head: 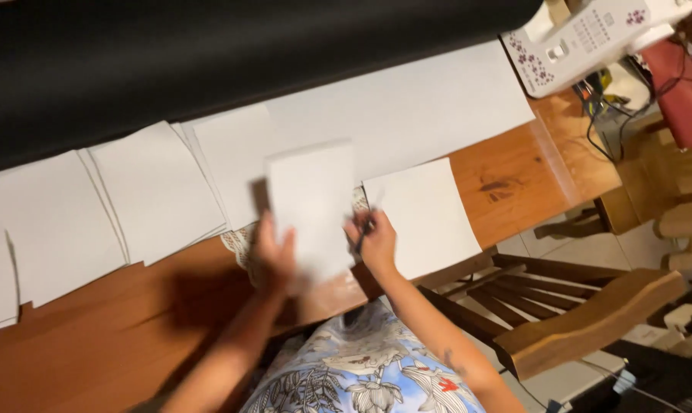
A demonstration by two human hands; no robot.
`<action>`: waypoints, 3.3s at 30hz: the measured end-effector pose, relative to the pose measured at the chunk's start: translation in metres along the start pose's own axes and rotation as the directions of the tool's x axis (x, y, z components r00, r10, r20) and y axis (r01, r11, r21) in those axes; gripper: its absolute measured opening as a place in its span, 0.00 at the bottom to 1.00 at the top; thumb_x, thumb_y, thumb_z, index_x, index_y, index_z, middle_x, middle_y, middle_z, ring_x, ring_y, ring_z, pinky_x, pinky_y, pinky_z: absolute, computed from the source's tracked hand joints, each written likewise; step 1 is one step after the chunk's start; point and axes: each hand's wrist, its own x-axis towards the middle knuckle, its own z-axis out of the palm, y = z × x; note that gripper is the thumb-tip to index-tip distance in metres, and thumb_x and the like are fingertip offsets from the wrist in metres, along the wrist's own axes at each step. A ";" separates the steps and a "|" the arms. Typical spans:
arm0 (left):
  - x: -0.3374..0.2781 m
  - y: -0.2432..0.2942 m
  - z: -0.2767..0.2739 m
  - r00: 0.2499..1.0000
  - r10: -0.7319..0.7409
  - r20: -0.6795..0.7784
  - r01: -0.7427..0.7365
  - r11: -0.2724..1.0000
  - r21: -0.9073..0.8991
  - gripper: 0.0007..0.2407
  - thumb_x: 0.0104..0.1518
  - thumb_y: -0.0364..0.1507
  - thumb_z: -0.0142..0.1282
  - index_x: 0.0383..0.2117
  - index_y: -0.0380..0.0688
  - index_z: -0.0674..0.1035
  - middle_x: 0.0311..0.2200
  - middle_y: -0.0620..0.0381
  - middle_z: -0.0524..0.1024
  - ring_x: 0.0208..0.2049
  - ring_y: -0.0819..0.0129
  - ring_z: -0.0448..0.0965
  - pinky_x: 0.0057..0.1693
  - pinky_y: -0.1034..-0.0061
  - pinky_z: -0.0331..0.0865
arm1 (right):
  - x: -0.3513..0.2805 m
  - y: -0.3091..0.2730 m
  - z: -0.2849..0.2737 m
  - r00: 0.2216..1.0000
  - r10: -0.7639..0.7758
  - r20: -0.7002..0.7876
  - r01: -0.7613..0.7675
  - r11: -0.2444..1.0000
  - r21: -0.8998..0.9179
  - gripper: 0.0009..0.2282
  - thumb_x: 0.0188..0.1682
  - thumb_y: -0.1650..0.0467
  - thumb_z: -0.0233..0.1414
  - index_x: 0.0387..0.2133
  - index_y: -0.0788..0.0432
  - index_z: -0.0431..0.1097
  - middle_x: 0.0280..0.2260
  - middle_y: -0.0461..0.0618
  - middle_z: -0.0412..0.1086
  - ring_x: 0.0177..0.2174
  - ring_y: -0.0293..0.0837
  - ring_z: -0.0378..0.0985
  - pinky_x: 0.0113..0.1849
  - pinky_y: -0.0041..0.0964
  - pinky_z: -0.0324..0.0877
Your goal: Cutting large sheets of paper into smaller rectangular pieces using scissors and stacking them on a table.
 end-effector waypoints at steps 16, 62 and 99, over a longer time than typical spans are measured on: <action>0.187 -0.100 -0.045 0.973 0.230 0.016 -0.194 0.778 0.597 0.26 0.58 0.37 0.58 0.64 0.40 0.71 0.69 0.45 0.62 0.70 0.50 0.58 0.72 0.52 0.51 | 0.095 -0.037 0.180 0.965 0.161 0.209 -0.023 0.841 -0.540 0.06 0.42 0.71 0.60 0.31 0.53 0.72 0.30 0.54 0.79 0.38 0.59 0.83 0.41 0.48 0.77; 0.155 -0.198 -0.193 0.997 0.074 -0.038 -0.028 0.731 0.682 0.29 0.48 0.39 0.59 0.59 0.39 0.75 0.60 0.40 0.68 0.64 0.48 0.61 0.66 0.52 0.53 | 0.032 0.079 -0.140 0.957 0.274 -0.099 -0.291 0.910 -0.294 0.08 0.42 0.70 0.63 0.33 0.52 0.73 0.30 0.45 0.75 0.32 0.41 0.75 0.37 0.36 0.72; -0.075 0.067 0.134 0.474 -0.317 0.821 0.847 0.419 -0.327 0.39 0.62 0.61 0.18 0.73 0.46 0.46 0.76 0.51 0.38 0.76 0.55 0.35 0.74 0.47 0.33 | 0.061 0.086 -0.170 0.951 0.245 -0.186 -0.290 0.917 -0.273 0.14 0.34 0.66 0.67 0.32 0.46 0.72 0.27 0.42 0.74 0.35 0.43 0.79 0.41 0.38 0.72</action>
